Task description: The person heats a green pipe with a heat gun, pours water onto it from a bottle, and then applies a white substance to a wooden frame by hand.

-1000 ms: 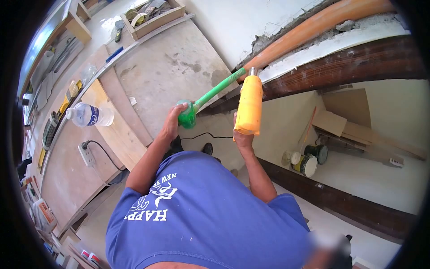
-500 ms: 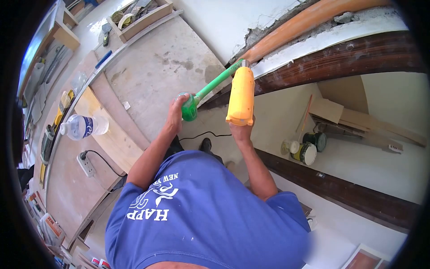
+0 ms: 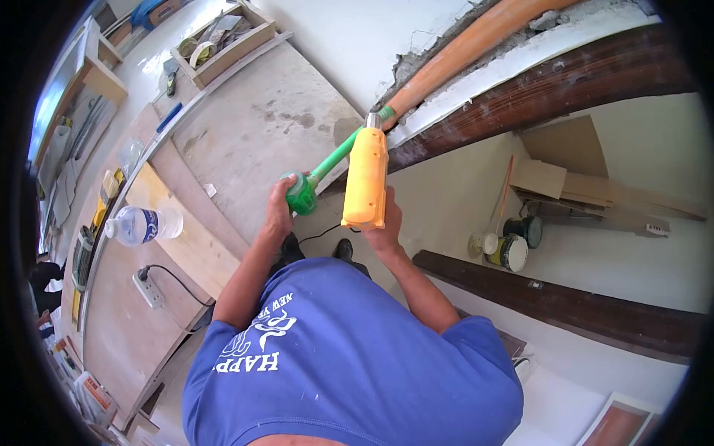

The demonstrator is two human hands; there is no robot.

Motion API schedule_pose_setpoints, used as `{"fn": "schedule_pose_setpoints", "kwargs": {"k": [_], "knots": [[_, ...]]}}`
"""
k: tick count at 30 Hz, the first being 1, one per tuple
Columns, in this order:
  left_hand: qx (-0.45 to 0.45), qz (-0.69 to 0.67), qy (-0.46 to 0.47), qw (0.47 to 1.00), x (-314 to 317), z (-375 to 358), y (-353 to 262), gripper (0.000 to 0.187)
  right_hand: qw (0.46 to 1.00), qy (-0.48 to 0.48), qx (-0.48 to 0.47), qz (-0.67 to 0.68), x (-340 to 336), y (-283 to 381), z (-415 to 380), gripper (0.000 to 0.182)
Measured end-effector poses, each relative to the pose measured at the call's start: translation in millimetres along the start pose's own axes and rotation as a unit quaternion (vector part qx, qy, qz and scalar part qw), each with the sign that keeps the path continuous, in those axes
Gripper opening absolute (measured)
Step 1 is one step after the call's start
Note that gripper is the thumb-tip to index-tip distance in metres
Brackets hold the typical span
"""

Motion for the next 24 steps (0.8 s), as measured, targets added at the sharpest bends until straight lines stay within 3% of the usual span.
{"fn": "schedule_pose_setpoints", "kwargs": {"k": [4, 7, 13, 16, 19, 24], "knots": [[0.018, -0.014, 0.006, 1.000, 15, 3, 7, 0.045, 0.997, -0.041, 0.067, 0.027, -27, -11, -9, 0.040], [0.015, 0.004, 0.012, 1.000, 21, 2, 21, 0.051, 0.998, -0.045, -0.036, -0.035, -46, -5, -2, 0.043], [0.063, 0.039, 0.010, 0.997, 39, -21, 21, 0.049, 1.000, -0.017, 0.014, 0.005, -49, -43, -3, 0.038], [-0.014, -0.008, 0.018, 1.000, 23, -23, 26, 0.050, 1.000, -0.011, -0.001, -0.006, -53, -44, -4, 0.036], [-0.028, 0.010, 0.020, 0.999, 12, -40, 22, 0.045, 1.000, -0.020, -0.006, 0.009, -55, -33, -4, 0.035], [0.013, 0.001, 0.006, 1.000, 26, -44, 30, 0.046, 0.999, -0.004, 0.027, 0.026, -63, -31, -3, 0.037]]}}
Point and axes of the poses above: each hand's wrist, its own z-axis towards the middle knuckle, its own x-axis out of the palm, y = z × x, the point moved 6 cm from there along z, towards the middle knuckle, and after that the axes turned 13 degrees about -y, right-handed, at the moved point
